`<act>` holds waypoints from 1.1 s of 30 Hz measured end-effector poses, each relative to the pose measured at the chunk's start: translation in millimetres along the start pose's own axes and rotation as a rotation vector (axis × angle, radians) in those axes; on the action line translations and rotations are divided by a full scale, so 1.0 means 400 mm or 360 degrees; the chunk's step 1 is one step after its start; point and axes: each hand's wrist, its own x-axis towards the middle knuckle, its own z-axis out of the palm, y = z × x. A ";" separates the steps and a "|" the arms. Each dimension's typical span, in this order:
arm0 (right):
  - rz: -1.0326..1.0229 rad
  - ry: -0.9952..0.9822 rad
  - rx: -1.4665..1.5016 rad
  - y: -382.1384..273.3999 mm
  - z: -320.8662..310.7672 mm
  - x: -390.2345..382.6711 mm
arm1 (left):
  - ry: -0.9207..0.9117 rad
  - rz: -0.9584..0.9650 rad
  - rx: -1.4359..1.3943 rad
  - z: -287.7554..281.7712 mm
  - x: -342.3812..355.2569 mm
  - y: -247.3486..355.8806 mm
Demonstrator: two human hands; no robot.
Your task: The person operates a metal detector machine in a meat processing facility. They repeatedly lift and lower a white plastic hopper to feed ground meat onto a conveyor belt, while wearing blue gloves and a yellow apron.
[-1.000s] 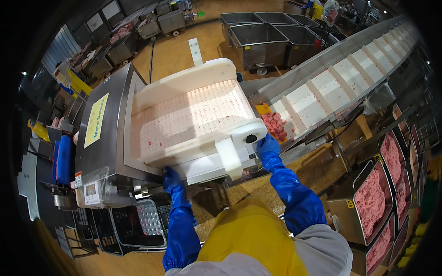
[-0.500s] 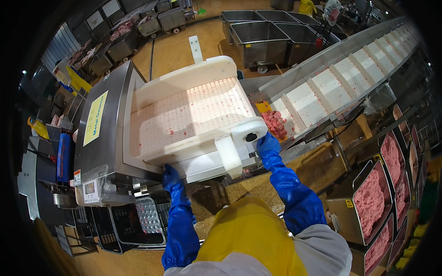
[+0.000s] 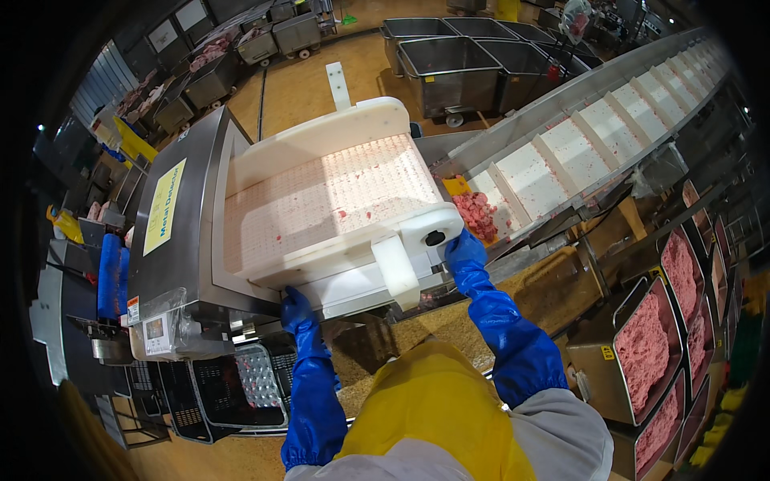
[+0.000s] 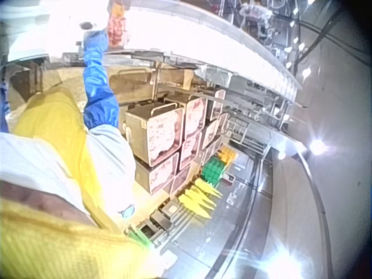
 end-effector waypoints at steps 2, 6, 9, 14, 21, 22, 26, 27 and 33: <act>-0.0021 0.0008 0.0027 -0.006 -0.005 -0.001 | 0.0034 0.0016 -0.0006 -0.002 -0.003 0.001; -0.0012 0.0037 0.0042 -0.015 -0.009 -0.003 | 0.0065 0.0026 -0.0007 0.007 0.000 -0.005; -0.0007 0.0008 0.0067 -0.025 -0.017 -0.005 | 0.0102 0.0026 0.0016 0.018 0.005 -0.019; -0.0003 0.0009 0.0057 -0.019 -0.017 -0.001 | 0.0177 0.0056 -0.0008 0.018 -0.001 -0.007; 0.0004 -0.0007 0.0062 -0.008 -0.011 -0.002 | 0.0090 0.0053 -0.0029 -0.003 -0.004 0.007; 0.0002 -0.0010 0.0056 -0.010 -0.011 -0.001 | 0.0104 0.0057 -0.0034 -0.003 -0.004 0.004; 0.0008 -0.0025 0.0052 -0.021 -0.015 -0.004 | 0.0144 0.0071 -0.0026 0.004 0.000 -0.007; -0.0003 -0.0018 0.0062 -0.027 -0.015 -0.004 | 0.0150 0.0072 -0.0017 0.005 0.002 -0.012; -0.0031 0.0027 0.0080 -0.007 -0.006 -0.001 | 0.0154 0.0075 -0.0003 0.011 0.000 -0.008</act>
